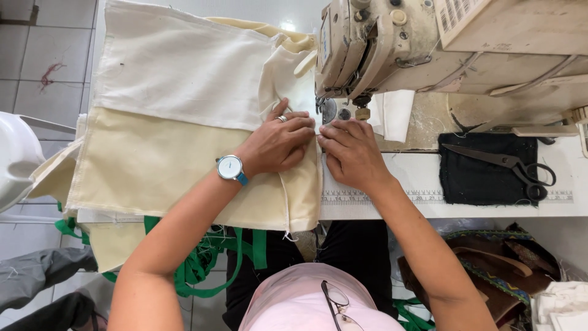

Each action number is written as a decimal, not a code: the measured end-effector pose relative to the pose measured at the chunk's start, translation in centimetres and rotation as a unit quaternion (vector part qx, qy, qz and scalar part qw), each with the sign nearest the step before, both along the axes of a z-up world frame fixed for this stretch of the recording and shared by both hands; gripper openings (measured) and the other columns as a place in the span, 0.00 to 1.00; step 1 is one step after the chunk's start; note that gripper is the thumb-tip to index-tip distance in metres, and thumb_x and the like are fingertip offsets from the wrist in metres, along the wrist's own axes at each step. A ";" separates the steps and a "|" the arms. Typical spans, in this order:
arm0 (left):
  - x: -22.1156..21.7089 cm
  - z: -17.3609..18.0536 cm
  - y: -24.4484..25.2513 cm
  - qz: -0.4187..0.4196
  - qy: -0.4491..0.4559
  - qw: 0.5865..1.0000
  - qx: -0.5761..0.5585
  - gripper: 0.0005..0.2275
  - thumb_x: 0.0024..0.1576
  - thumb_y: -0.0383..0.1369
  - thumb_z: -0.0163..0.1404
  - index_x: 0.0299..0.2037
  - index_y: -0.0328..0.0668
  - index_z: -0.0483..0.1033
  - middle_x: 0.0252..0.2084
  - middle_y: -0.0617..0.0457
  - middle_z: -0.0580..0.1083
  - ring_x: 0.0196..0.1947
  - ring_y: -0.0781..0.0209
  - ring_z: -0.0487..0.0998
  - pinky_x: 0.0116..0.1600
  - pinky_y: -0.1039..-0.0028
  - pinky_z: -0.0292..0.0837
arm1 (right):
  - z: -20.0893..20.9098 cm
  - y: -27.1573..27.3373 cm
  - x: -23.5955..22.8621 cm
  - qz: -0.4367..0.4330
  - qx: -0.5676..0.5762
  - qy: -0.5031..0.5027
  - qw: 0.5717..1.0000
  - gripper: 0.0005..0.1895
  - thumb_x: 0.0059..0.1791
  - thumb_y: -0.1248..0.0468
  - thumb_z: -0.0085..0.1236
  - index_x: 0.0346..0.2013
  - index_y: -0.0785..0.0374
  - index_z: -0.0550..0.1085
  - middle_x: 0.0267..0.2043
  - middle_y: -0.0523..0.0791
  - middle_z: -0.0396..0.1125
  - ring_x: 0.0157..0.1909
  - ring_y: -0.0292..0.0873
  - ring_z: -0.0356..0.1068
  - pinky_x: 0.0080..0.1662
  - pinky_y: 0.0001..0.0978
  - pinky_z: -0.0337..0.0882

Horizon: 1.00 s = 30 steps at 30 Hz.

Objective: The person sews a white fabric panel onto a beige tote bag using a sewing machine. They guide the fabric through the machine, trim excess thread with scissors, and fold the fabric edges. The person repeats this process for multiple tote bags, stacking the finished items on the floor.

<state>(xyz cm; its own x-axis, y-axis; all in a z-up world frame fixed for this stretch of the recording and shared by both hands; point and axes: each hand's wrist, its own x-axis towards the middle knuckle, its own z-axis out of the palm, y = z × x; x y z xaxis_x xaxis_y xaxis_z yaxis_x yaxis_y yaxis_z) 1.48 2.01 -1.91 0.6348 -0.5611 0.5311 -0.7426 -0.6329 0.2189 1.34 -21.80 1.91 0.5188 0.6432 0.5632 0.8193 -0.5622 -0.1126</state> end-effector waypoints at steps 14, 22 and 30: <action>3.3 -0.9 0.7 -0.007 0.013 1.000 0.001 0.12 0.52 0.43 0.48 0.44 0.55 0.74 0.54 0.55 0.75 0.63 0.53 0.74 0.73 0.48 0.45 | 0.1 -0.5 0.7 -0.028 0.005 -0.004 1.000 0.21 0.48 0.63 0.55 0.56 0.49 0.79 0.57 0.41 0.74 0.60 0.47 0.69 0.53 0.42 0.65; 3.3 4.2 1.1 -0.072 0.037 0.997 0.004 0.06 0.54 0.32 0.43 0.34 0.41 0.70 0.45 0.49 0.72 0.50 0.43 0.76 0.68 0.36 0.48 | 2.7 -14.6 0.1 -0.214 0.151 -0.128 0.956 0.10 0.51 0.81 0.56 0.40 0.68 0.82 0.39 0.50 0.71 0.44 0.52 0.66 0.45 0.43 0.69; 4.0 4.5 1.2 -0.075 0.029 0.997 -0.009 0.04 0.54 0.31 0.43 0.33 0.42 0.70 0.43 0.49 0.72 0.50 0.44 0.76 0.67 0.38 0.49 | 2.5 -23.9 1.2 -0.245 0.106 -0.148 0.952 0.14 0.66 0.73 0.47 0.52 0.88 0.76 0.51 0.68 0.66 0.57 0.71 0.67 0.63 0.64 0.67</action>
<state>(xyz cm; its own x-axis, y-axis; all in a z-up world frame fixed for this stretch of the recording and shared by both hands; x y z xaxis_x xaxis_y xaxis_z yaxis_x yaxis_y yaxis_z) 5.45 3.22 2.64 0.5744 -0.6427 0.5070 -0.8145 -0.5107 0.2753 2.51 -45.73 4.46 0.5254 0.2204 0.8218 0.4789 -0.8750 -0.0715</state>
